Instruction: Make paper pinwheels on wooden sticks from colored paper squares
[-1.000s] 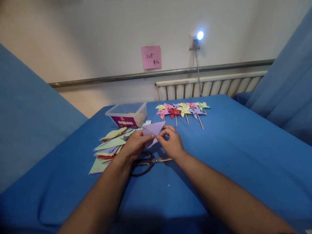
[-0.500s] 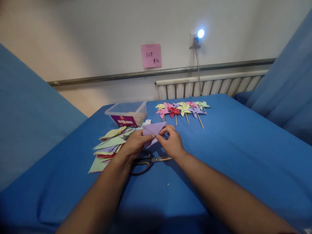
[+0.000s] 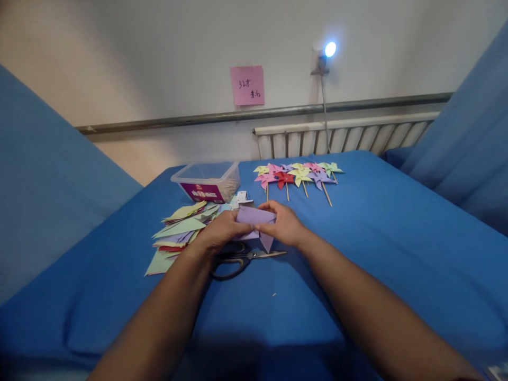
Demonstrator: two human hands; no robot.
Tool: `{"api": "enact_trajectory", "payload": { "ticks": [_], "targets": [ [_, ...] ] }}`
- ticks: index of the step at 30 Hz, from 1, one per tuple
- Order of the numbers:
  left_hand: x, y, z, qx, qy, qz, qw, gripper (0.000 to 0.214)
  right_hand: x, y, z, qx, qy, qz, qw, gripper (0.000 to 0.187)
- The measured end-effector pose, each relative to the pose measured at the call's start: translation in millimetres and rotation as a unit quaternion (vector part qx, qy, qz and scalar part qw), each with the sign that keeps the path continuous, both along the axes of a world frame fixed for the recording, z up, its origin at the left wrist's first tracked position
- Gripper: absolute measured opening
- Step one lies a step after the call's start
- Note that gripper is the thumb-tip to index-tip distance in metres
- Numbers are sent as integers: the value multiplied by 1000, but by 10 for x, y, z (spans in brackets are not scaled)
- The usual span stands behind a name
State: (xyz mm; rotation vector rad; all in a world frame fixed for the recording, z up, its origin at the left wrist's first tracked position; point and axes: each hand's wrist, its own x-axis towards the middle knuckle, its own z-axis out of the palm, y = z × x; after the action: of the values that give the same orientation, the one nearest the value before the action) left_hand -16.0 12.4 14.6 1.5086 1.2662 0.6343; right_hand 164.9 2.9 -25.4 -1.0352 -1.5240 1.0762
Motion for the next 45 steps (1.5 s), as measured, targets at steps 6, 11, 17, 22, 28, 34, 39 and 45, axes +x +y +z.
{"api": "enact_trajectory", "payload": {
  "ticks": [6,11,17,22,28,34,39,45],
  "targets": [
    [49,-35,56,16,34,37,999,12,-95,-13,-87,-43,0,-29,999,29],
    [102,-24,12,-32,-191,100,976,29,-187,-3,-98,-97,175,-126,972,33],
    [239,-66,-113,-86,-326,126,933,33,-257,-10,-109,-131,333,-163,920,36],
    [343,-67,-247,-60,-351,125,926,42,-297,-26,-134,-117,329,-181,919,36],
    [345,-51,-272,-79,-390,126,909,47,-316,-52,-104,-146,360,-152,909,35],
    [341,-59,-256,-84,-380,130,912,46,-301,-22,-148,-163,376,-127,903,36],
    [334,-51,-275,-77,-359,143,919,44,-304,-16,-168,-166,378,-120,903,36],
    [302,-46,-262,-66,-346,132,926,43,-295,-11,-179,-160,372,-108,908,34]
  ]
}}
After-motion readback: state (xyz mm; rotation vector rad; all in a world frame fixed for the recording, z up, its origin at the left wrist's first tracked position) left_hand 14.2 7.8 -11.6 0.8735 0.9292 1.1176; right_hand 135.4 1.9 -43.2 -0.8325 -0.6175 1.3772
